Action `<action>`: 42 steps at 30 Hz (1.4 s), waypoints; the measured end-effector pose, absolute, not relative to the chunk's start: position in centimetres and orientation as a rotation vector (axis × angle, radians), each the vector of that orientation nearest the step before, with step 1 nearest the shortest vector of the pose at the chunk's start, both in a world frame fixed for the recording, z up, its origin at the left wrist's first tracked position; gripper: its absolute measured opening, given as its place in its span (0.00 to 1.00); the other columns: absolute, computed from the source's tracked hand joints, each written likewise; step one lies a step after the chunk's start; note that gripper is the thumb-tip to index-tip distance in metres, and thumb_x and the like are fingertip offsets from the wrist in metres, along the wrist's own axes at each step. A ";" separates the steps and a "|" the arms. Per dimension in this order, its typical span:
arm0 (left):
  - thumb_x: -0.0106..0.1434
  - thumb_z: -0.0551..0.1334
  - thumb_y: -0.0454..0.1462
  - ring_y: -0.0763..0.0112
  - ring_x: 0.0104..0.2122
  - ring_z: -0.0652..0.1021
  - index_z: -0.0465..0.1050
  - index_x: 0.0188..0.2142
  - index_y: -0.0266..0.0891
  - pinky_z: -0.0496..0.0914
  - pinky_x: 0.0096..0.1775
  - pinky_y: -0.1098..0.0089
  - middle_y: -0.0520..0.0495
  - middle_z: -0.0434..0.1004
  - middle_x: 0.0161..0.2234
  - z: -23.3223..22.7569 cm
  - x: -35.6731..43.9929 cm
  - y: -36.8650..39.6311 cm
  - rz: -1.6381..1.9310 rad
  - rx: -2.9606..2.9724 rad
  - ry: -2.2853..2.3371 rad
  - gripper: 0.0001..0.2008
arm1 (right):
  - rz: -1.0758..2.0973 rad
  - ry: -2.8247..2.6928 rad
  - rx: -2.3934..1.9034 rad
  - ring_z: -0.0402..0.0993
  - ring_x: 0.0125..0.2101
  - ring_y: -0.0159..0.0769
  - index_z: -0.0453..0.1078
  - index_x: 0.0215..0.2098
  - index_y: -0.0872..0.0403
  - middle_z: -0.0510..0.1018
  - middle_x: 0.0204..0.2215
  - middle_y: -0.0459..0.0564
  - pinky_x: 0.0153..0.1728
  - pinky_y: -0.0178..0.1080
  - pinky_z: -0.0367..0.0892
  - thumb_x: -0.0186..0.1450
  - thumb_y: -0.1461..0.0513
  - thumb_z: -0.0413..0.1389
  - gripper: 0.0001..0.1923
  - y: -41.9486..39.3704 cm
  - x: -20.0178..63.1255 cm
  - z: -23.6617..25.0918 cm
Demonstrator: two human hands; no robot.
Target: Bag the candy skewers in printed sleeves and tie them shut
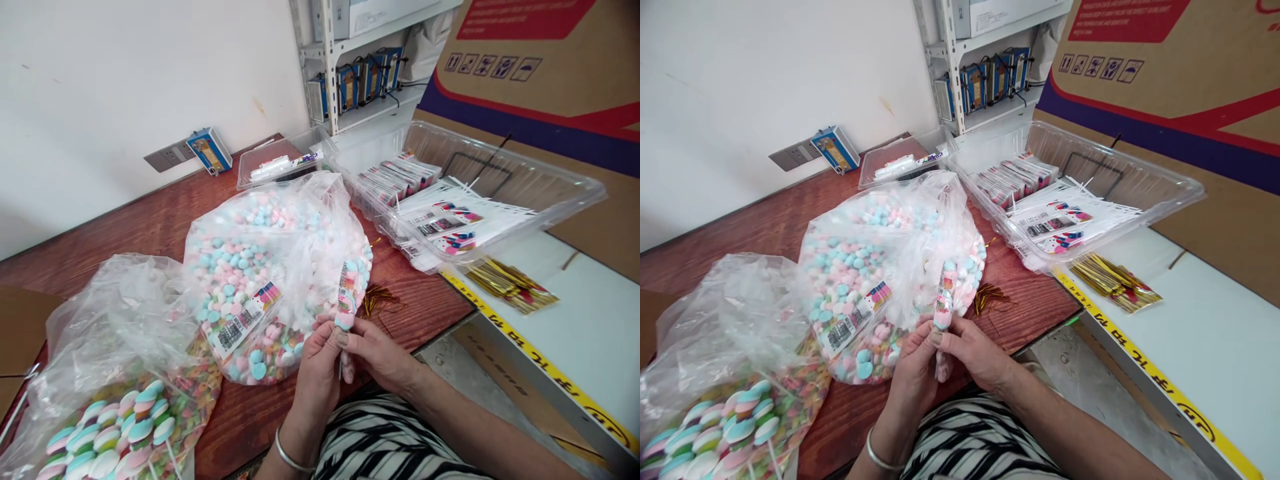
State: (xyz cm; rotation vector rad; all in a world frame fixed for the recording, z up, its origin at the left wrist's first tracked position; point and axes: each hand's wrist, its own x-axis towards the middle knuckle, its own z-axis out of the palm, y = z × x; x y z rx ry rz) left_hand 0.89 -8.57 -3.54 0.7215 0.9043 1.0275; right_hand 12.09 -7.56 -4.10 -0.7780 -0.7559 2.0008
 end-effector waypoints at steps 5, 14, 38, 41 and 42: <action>0.62 0.61 0.50 0.81 0.11 0.57 0.65 0.28 0.39 0.50 0.16 0.75 0.59 0.58 0.12 -3.6 1.4 -8.7 1.014 0.667 0.914 0.18 | 1.976 -0.783 -0.798 0.66 0.11 0.28 0.67 0.58 0.59 0.72 0.12 0.40 0.13 0.28 0.62 0.62 0.53 0.58 0.29 -7.7 11.9 -3.8; 0.67 0.58 0.47 0.82 0.12 0.61 0.65 0.28 0.37 0.54 0.17 0.77 0.58 0.62 0.13 -4.7 1.0 -9.2 1.035 0.727 0.794 0.17 | 1.972 -0.911 -0.869 0.66 0.11 0.30 0.70 0.54 0.59 0.71 0.12 0.40 0.13 0.30 0.61 0.63 0.50 0.56 0.27 -7.4 11.9 -2.6; 0.67 0.57 0.38 0.69 0.35 0.72 0.74 0.36 0.40 0.66 0.39 0.68 0.49 0.73 0.34 -3.3 -2.8 -7.2 1.098 1.602 1.593 0.07 | 0.600 -1.713 -1.749 0.71 0.29 0.37 0.64 0.32 0.51 0.75 0.29 0.49 0.32 0.38 0.63 0.70 0.60 0.46 0.09 -9.4 18.9 -6.1; 0.67 0.55 0.32 0.67 0.39 0.71 0.72 0.34 0.40 0.65 0.42 0.67 0.47 0.71 0.37 -2.9 -2.4 -6.9 1.054 1.847 1.682 0.08 | 0.762 -1.409 -1.531 0.70 0.28 0.38 0.63 0.36 0.49 0.73 0.28 0.48 0.31 0.39 0.64 0.70 0.58 0.49 0.06 -10.6 18.4 -4.7; 0.67 0.54 0.31 0.67 0.38 0.71 0.72 0.34 0.40 0.65 0.41 0.67 0.47 0.70 0.36 -2.8 -2.1 -6.9 1.015 1.892 1.694 0.09 | 0.803 -1.375 -1.464 0.69 0.27 0.38 0.64 0.36 0.49 0.73 0.27 0.48 0.31 0.39 0.63 0.70 0.58 0.50 0.05 -10.8 17.8 -4.2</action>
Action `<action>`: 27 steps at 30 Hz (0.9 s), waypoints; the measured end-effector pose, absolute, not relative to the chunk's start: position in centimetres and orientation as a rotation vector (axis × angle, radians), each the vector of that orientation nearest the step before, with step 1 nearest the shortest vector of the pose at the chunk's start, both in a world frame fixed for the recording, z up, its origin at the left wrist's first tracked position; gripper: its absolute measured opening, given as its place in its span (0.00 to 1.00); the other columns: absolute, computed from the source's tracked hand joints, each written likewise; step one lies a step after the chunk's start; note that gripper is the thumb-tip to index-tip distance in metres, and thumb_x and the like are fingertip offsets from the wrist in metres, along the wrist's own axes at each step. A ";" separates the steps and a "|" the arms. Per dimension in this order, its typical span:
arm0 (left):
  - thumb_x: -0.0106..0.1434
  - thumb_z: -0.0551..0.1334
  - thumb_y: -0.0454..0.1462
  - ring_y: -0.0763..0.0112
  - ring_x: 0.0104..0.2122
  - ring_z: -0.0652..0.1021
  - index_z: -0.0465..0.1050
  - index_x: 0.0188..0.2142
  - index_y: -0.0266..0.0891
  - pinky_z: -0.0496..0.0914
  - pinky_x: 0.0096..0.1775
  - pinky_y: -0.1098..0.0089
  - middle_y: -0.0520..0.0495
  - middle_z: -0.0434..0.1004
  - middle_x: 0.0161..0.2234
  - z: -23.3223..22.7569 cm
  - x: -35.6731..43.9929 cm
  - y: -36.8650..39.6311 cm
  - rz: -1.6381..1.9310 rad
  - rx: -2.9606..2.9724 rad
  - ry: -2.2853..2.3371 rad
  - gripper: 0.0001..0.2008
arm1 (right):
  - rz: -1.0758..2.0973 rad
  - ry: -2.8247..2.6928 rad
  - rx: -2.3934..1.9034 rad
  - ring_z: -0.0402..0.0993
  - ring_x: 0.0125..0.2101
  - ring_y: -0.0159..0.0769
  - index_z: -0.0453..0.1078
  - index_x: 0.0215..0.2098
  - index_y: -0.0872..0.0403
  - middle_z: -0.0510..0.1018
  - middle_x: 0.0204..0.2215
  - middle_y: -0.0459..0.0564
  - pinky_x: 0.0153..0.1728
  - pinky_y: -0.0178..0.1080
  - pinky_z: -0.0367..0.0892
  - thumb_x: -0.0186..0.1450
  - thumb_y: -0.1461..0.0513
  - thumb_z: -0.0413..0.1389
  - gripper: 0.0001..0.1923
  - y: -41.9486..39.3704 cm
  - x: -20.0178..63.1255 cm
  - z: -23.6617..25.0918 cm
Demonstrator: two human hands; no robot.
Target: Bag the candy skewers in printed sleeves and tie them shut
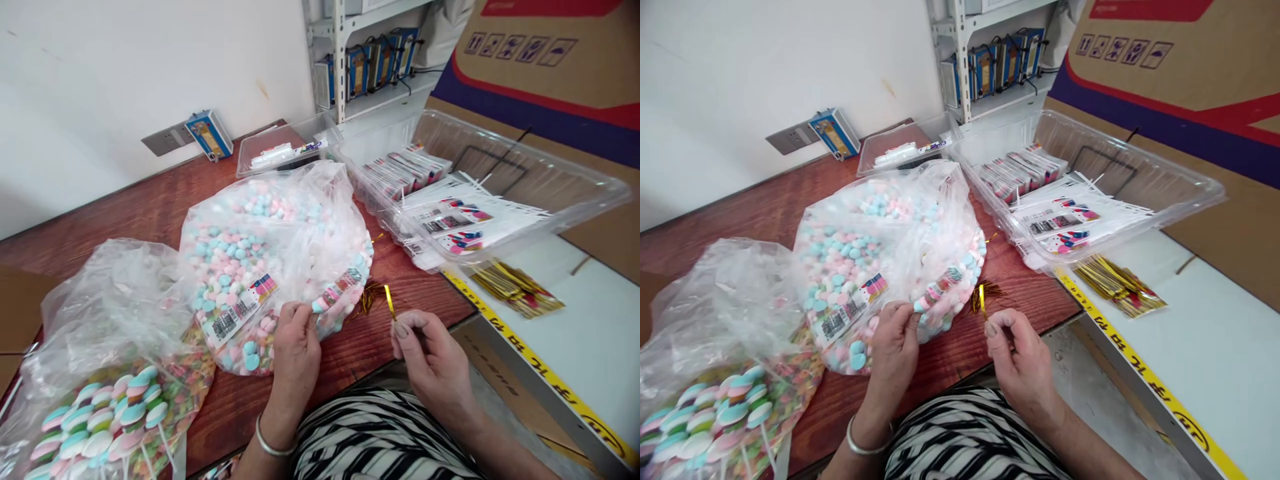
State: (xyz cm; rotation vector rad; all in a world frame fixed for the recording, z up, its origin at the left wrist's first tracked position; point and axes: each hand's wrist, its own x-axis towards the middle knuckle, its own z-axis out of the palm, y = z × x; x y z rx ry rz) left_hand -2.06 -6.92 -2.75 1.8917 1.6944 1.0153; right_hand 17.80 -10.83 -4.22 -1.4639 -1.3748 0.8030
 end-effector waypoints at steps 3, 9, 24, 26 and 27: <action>0.67 0.51 0.28 0.68 0.36 0.71 0.71 0.35 0.40 0.65 0.38 0.69 0.48 0.69 0.35 -2.4 -1.0 -7.1 0.907 2.000 1.687 0.11 | 1.036 -1.383 -1.301 0.67 0.25 0.36 0.66 0.32 0.49 0.72 0.26 0.47 0.28 0.38 0.62 0.68 0.58 0.52 0.07 -10.6 15.3 -3.3; 0.65 0.53 0.27 0.69 0.30 0.70 0.72 0.34 0.40 0.62 0.32 0.70 0.49 0.68 0.30 -2.5 -0.7 -7.6 0.849 2.183 1.744 0.11 | 1.314 -1.196 -1.264 0.62 0.20 0.32 0.65 0.28 0.50 0.67 0.19 0.42 0.21 0.35 0.59 0.65 0.55 0.56 0.10 -8.2 11.8 -3.8; 0.66 0.56 0.32 0.69 0.33 0.74 0.73 0.40 0.39 0.66 0.36 0.69 0.47 0.74 0.32 -3.1 -0.8 -7.8 1.148 1.953 1.669 0.07 | 1.301 -1.172 -1.293 0.61 0.18 0.32 0.62 0.28 0.49 0.64 0.16 0.40 0.21 0.35 0.59 0.66 0.56 0.53 0.10 -8.1 11.6 -4.5; 0.65 0.58 0.34 0.69 0.33 0.74 0.74 0.37 0.39 0.66 0.36 0.70 0.48 0.75 0.32 -3.0 -0.6 -7.7 1.165 1.642 1.603 0.05 | 1.236 -1.229 -1.305 0.64 0.20 0.33 0.62 0.28 0.50 0.67 0.19 0.42 0.23 0.35 0.62 0.67 0.57 0.53 0.09 -8.0 11.6 -4.5; 0.64 0.60 0.35 0.71 0.31 0.73 0.74 0.37 0.38 0.66 0.35 0.71 0.49 0.74 0.31 -3.0 -0.4 -7.6 1.162 1.446 1.538 0.04 | 1.194 -1.260 -1.306 0.66 0.22 0.33 0.62 0.29 0.50 0.69 0.20 0.43 0.25 0.36 0.63 0.67 0.58 0.53 0.09 -7.9 11.7 -4.5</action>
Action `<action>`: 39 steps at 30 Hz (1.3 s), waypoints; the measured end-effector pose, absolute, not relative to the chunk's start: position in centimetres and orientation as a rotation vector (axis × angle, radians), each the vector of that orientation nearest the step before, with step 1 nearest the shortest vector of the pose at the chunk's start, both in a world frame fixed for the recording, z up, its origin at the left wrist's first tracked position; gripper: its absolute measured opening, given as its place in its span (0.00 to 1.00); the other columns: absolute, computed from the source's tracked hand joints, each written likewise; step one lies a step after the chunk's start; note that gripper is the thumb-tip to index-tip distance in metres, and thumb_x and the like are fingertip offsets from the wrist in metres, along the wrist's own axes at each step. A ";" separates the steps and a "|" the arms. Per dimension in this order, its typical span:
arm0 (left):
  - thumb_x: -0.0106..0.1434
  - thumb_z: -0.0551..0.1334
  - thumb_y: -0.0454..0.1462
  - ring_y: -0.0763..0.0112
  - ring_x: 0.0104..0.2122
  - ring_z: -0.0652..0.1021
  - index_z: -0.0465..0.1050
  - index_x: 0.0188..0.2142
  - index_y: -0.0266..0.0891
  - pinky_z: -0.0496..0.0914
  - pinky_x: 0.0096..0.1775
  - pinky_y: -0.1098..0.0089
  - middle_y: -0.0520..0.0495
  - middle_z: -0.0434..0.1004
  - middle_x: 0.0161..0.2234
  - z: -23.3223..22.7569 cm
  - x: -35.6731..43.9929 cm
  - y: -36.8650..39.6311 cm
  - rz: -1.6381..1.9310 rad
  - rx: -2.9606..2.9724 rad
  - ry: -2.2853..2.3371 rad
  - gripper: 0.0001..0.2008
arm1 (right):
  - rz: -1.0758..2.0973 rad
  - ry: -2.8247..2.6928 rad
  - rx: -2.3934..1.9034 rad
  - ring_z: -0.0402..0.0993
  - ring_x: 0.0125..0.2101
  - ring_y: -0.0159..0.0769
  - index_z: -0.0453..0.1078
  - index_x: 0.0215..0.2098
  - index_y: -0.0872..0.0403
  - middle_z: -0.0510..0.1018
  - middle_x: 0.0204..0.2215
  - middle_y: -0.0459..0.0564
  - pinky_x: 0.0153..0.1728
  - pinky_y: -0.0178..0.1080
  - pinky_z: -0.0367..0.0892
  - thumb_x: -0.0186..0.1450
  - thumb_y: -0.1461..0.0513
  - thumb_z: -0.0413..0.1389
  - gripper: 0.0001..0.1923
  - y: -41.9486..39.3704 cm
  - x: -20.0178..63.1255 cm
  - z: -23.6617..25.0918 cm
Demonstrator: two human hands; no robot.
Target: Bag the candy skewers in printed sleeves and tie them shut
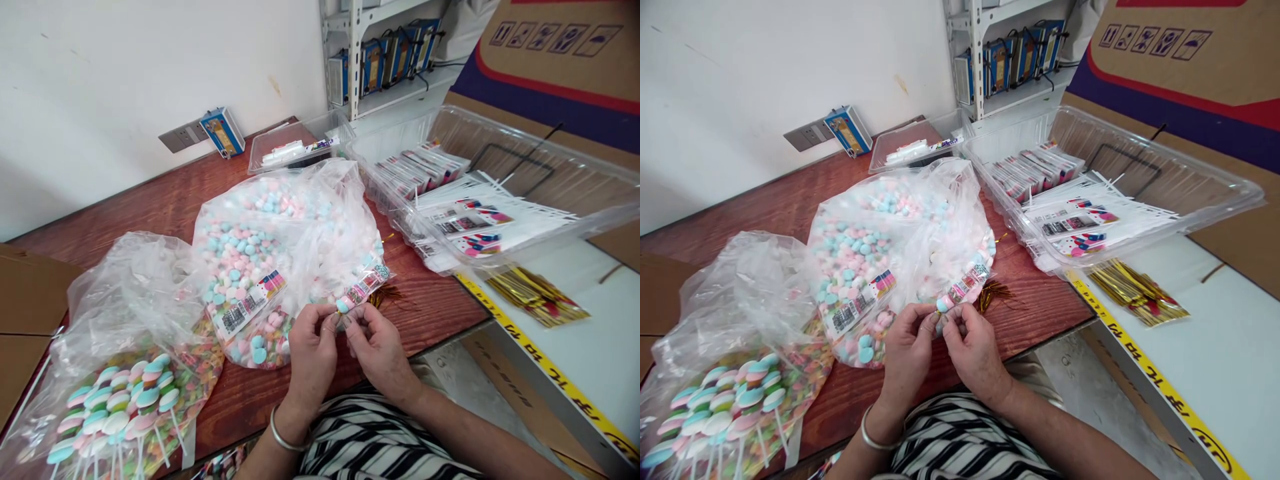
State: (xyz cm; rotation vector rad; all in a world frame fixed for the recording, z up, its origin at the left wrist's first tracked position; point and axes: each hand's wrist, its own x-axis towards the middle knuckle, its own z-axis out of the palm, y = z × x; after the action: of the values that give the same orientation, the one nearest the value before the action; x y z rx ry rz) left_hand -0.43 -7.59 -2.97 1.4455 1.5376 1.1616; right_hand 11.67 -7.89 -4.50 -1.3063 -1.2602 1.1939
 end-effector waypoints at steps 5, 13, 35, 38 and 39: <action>0.58 0.67 0.40 0.80 0.20 0.61 0.73 0.34 0.35 0.55 0.23 0.77 0.56 0.64 0.19 -3.0 0.4 -7.1 1.202 0.623 1.096 0.10 | 1.083 -1.333 -1.280 0.72 0.28 0.36 0.62 0.31 0.50 0.74 0.26 0.46 0.29 0.37 0.68 0.67 0.60 0.52 0.06 -7.1 11.6 -4.9; 0.61 0.64 0.41 0.81 0.19 0.59 0.71 0.36 0.35 0.54 0.21 0.78 0.57 0.61 0.20 -3.2 0.3 -6.9 1.146 0.616 1.011 0.10 | 0.941 -1.568 -1.285 0.71 0.26 0.34 0.64 0.33 0.51 0.73 0.26 0.45 0.27 0.34 0.63 0.70 0.61 0.48 0.07 -6.4 12.2 -4.6; 0.66 0.57 0.38 0.75 0.23 0.70 0.71 0.34 0.38 0.65 0.28 0.74 0.54 0.71 0.23 -2.5 -0.3 -7.5 1.198 1.359 1.525 0.08 | 0.244 -1.844 -1.193 0.70 0.32 0.37 0.69 0.35 0.54 0.74 0.29 0.50 0.35 0.38 0.66 0.68 0.67 0.52 0.06 -6.3 11.9 -3.7; 0.66 0.59 0.38 0.73 0.30 0.72 0.73 0.35 0.38 0.67 0.34 0.73 0.51 0.75 0.29 -2.9 -0.1 -7.5 1.224 1.317 1.471 0.07 | 0.418 -1.741 -1.184 0.68 0.29 0.34 0.67 0.31 0.53 0.71 0.27 0.47 0.32 0.36 0.64 0.66 0.68 0.52 0.07 -6.0 11.8 -3.2; 0.66 0.58 0.38 0.72 0.31 0.73 0.73 0.36 0.38 0.68 0.36 0.72 0.50 0.76 0.30 -3.1 -0.1 -7.5 1.234 1.266 1.417 0.07 | 0.518 -1.691 -1.186 0.66 0.28 0.33 0.66 0.29 0.53 0.69 0.26 0.46 0.30 0.36 0.62 0.66 0.68 0.52 0.08 -5.9 11.8 -3.0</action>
State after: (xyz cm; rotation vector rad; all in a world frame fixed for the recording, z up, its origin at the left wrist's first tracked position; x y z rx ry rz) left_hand -0.07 -7.52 -3.06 1.2657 1.4166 1.2339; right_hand 11.82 -5.93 -2.98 -1.1859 -1.6906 0.5177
